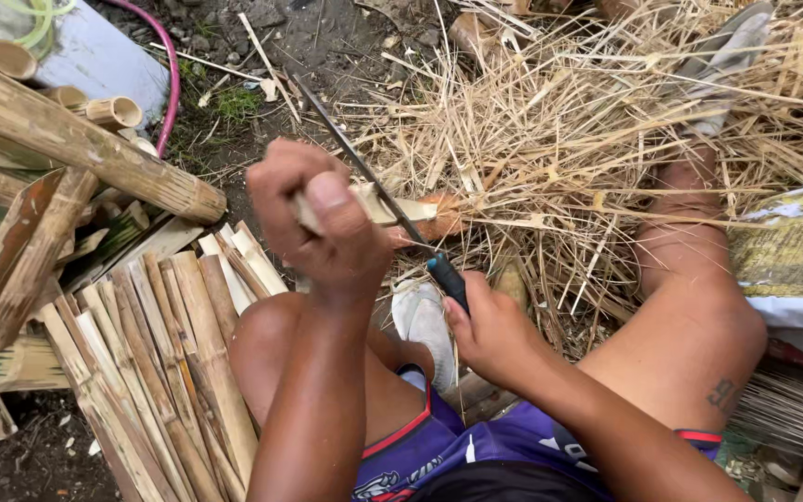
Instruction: The person sits on the ground and uses a knife to sharpen the ends of bamboo sticks. They hold each stick against a brick and scrape the knife along the surface to create a point, then place the finished sticks in a pile.
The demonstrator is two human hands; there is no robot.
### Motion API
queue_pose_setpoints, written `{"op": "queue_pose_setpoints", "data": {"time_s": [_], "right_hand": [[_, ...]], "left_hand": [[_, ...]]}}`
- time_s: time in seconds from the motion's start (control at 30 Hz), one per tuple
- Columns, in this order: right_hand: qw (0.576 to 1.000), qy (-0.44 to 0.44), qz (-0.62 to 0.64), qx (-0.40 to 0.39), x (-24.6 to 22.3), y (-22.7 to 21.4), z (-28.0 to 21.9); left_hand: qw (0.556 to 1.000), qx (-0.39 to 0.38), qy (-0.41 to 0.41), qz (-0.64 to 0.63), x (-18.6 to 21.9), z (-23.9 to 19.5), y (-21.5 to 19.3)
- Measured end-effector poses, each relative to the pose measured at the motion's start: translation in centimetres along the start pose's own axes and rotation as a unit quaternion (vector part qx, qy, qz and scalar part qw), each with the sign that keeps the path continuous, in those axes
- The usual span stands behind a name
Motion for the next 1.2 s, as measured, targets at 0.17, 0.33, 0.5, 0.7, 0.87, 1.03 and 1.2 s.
{"op": "queue_pose_setpoints", "data": {"time_s": [0.17,0.33,0.5,0.7,0.87,1.03,1.2], "right_hand": [[0.964,-0.164,0.169,0.125,-2.5,-4.6,-4.6],[0.99,-0.115,0.04,0.076,-0.6,-1.5,-0.4],[0.982,-0.114,0.141,0.052,-0.7,-2.5,-2.4],[0.976,-0.146,0.064,0.15,0.2,-2.1,-0.9],[0.995,-0.005,0.09,-0.032,1.6,0.2,3.0],[0.995,-0.078,0.063,0.029,-0.9,0.4,1.6],[0.999,0.016,-0.023,-0.016,1.4,3.6,6.8]], "left_hand": [[0.996,0.024,-0.061,-0.064,-0.5,-0.1,-0.5],[1.0,-0.011,-0.008,-0.011,0.6,-0.2,0.9],[1.0,0.012,-0.016,-0.014,0.7,0.1,0.9],[1.0,-0.005,-0.011,0.008,0.6,-0.3,1.7],[0.999,-0.017,-0.038,-0.023,0.8,0.6,1.2],[1.0,-0.016,-0.006,-0.017,0.7,0.8,0.9],[0.999,0.014,-0.043,-0.009,-0.8,1.3,-1.4]]}}
Point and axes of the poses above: each hand's wrist, its own z-axis towards the middle knuckle, its own y-axis out of the palm, x = y × z, the point moved 8 cm from there along z, towards the middle knuckle, and after that the axes turned 4 degrees about y, right-handed, at the moved point
